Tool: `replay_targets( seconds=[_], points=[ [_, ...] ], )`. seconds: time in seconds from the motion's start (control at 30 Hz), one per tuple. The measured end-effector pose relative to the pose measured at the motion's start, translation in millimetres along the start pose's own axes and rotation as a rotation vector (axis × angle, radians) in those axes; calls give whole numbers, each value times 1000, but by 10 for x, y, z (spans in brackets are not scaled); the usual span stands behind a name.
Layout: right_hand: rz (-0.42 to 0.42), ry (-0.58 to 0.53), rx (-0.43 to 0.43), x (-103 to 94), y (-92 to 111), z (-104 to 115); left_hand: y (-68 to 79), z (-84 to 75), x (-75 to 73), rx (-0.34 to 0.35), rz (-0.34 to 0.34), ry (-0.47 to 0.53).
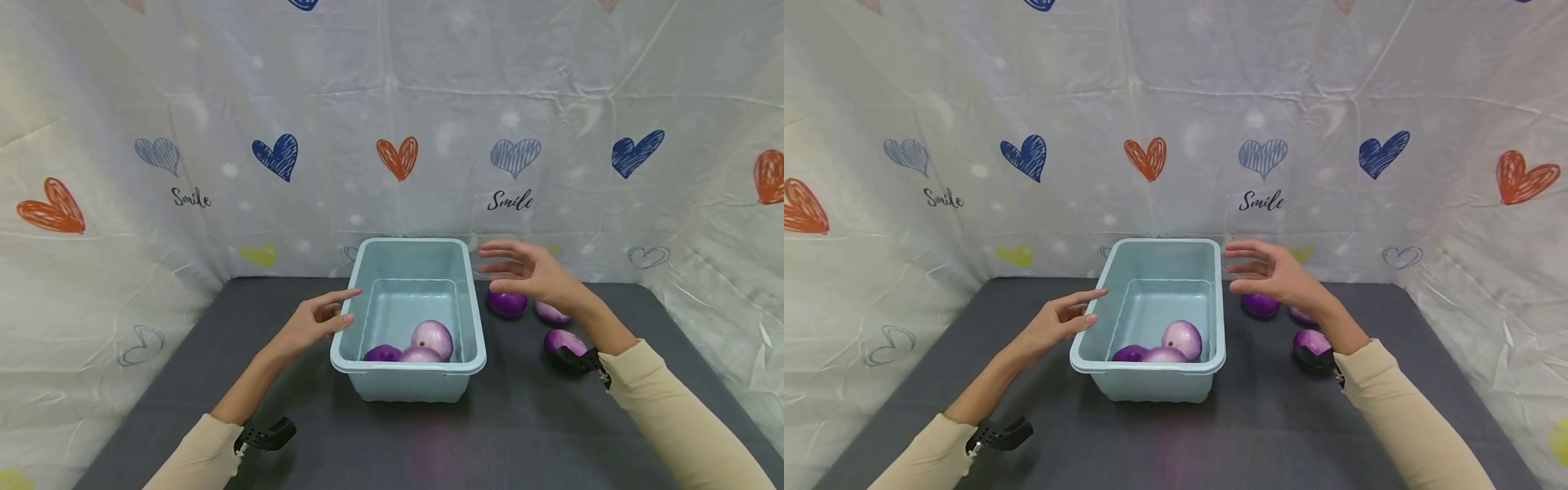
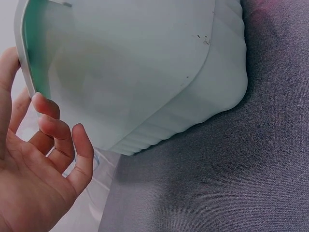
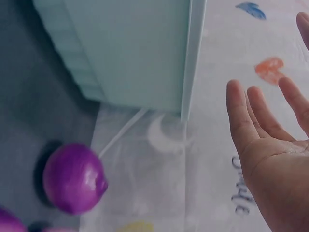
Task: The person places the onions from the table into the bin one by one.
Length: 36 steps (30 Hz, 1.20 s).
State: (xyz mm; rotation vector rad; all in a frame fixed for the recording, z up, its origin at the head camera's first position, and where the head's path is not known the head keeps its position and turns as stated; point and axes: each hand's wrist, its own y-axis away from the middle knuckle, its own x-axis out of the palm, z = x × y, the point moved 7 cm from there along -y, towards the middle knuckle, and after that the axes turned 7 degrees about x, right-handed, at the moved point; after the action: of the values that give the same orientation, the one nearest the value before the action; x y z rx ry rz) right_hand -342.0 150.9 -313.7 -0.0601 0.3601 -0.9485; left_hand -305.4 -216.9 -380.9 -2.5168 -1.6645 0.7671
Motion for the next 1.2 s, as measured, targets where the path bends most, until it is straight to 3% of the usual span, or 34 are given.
replay_targets(
  seconds=[0.3, 0.57, 0.9, 1.2],
  points=[
    [-90, 89, 94, -336, 313, -214, 15, 3, -6, -2, 0, 1],
    [-110, 106, 107, -534, 647, -425, 8, 18, -10, 6, -5, -15],
    [-174, 179, 182, -631, 1109, -739, -5, -1, -8, 4, 1, -25],
    [-186, 238, 183, -587, 1307, -962, 5, 13, -6, -1, 2, -17]
  ],
)
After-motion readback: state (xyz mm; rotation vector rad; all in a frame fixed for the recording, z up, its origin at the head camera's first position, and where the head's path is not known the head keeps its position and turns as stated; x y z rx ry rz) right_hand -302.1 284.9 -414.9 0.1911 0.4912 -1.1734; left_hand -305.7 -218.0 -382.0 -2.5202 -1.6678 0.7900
